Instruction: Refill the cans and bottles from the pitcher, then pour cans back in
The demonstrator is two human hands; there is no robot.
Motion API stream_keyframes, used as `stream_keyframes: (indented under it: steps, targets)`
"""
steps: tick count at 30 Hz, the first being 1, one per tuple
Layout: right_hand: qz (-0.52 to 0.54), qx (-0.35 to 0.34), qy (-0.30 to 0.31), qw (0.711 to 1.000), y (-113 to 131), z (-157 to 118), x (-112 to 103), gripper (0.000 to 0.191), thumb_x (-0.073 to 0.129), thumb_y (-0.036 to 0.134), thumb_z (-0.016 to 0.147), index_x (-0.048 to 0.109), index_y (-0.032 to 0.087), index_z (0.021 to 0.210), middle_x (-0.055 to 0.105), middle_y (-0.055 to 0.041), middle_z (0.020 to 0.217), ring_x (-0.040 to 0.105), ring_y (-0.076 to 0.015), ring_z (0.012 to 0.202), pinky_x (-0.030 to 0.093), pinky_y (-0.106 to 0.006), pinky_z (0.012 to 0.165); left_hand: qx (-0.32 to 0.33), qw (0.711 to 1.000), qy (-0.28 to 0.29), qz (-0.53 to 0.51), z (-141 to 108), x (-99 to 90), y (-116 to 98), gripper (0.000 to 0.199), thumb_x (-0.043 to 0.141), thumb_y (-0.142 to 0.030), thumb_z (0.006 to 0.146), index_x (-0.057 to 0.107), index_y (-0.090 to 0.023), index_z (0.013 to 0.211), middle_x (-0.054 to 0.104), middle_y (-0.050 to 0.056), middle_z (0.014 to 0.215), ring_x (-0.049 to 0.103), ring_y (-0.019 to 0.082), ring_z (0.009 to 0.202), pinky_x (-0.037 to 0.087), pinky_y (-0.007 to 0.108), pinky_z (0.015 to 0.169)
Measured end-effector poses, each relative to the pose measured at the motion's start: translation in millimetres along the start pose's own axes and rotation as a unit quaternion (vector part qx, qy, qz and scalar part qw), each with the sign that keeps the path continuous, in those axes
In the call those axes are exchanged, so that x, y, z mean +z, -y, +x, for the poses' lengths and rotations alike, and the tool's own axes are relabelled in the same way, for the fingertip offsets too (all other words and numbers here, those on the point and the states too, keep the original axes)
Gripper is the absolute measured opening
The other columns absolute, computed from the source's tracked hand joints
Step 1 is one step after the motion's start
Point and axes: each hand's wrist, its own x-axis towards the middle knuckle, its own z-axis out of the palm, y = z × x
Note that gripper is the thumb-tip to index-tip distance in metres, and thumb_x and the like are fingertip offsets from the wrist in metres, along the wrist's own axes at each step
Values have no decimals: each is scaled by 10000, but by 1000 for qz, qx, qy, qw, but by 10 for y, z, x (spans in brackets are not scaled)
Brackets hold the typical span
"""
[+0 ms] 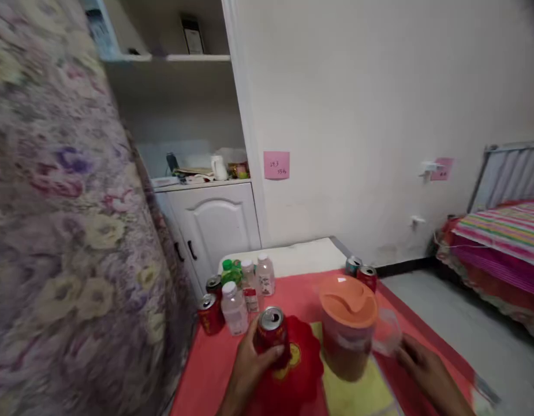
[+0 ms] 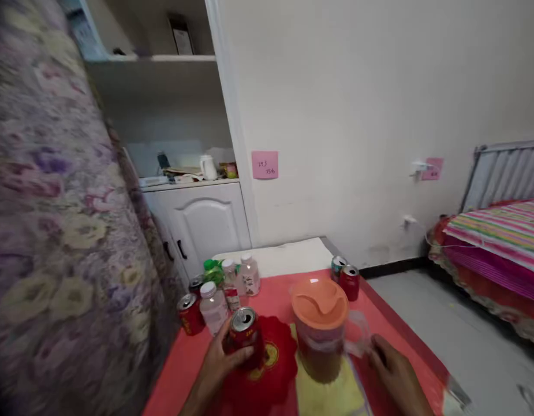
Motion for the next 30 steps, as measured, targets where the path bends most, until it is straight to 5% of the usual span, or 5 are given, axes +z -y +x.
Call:
stream_keyframes:
  steps: [6, 10, 16, 21, 30]
  targets:
    - [89, 38, -58, 994, 151, -7, -73, 425, 554, 604, 861, 690, 222, 988, 748, -57, 972, 672, -249, 893, 543, -300, 771, 20, 1000, -6, -13, 14, -22, 174, 806, 822, -330, 556, 517, -142, 1277, 660, 169, 1319, 579, 372, 1259, 411, 487, 1110]
    - [165, 41, -75, 983, 364, 89, -65, 471, 570, 642, 837, 701, 217, 993, 729, -91, 1080, 631, -305, 1074, 515, -350, 903, 26, 999, 1, -19, -4, -2, 136, 784, 820, -314, 550, 542, -147, 1263, 667, 163, 1307, 580, 377, 1254, 422, 488, 1100]
    - [176, -9, 26, 984, 763, 329, 53, 476, 527, 626, 882, 579, 205, 665, 570, -16, 654, 534, -195, 655, 447, -285, 605, 28, 1000, 1, -14, -42, 5, 177, 818, 812, -312, 558, 518, -147, 1303, 645, 168, 1340, 556, 379, 1286, 395, 485, 1125]
    - [222, 41, -6, 974, 643, 265, 196, 554, 493, 675, 875, 497, 207, 577, 461, 21, 515, 402, -139, 493, 315, -265, 489, 19, 1000, 8, -19, -36, 7, 208, 858, 809, -342, 560, 478, -128, 1323, 623, 197, 1359, 545, 392, 1292, 388, 501, 1122]
    - [329, 48, 12, 943, 489, 272, 231, 576, 570, 724, 793, 596, 187, 585, 427, 26, 483, 337, -110, 458, 292, -258, 461, 13, 999, 25, -29, -52, 35, 295, 823, 822, -346, 565, 487, -179, 1298, 644, 156, 1335, 562, 371, 1277, 404, 472, 1110]
